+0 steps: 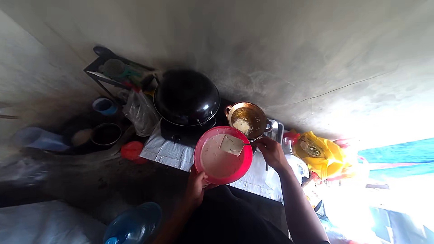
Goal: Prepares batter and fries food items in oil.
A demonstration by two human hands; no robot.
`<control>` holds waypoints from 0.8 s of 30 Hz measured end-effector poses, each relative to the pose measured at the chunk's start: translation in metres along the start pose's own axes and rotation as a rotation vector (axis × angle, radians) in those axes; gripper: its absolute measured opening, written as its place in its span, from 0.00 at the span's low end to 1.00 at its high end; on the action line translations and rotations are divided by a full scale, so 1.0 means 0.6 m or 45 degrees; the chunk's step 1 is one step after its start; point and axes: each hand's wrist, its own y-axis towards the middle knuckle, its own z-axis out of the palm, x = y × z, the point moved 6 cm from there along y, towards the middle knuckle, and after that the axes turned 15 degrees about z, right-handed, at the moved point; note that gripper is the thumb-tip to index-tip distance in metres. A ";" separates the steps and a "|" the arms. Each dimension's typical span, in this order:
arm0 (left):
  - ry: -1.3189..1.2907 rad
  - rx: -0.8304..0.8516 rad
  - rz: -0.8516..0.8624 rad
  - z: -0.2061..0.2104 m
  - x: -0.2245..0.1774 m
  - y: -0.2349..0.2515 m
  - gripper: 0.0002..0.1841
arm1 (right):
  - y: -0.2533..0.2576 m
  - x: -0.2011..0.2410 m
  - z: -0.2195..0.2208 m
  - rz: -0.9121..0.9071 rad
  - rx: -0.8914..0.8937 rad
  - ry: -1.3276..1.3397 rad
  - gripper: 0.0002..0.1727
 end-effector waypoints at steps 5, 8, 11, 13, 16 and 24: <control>-0.024 0.008 0.019 0.010 0.007 -0.002 0.34 | 0.020 -0.044 0.028 0.149 0.225 -0.021 0.14; -0.026 0.000 0.048 0.017 0.007 -0.002 0.34 | 0.044 -0.041 -0.005 0.181 0.207 0.093 0.13; -0.001 -0.035 0.055 0.020 0.011 -0.005 0.35 | 0.090 -0.046 -0.059 0.242 0.108 0.241 0.12; 0.014 -0.046 0.068 0.019 0.015 -0.009 0.36 | 0.130 -0.056 -0.090 0.270 0.010 0.255 0.12; 0.005 -0.090 0.071 0.013 0.015 -0.023 0.34 | 0.197 -0.087 -0.108 0.374 -0.137 0.062 0.13; 0.030 -0.228 0.055 -0.020 0.035 -0.059 0.37 | 0.275 -0.054 -0.057 0.334 -0.275 -0.669 0.15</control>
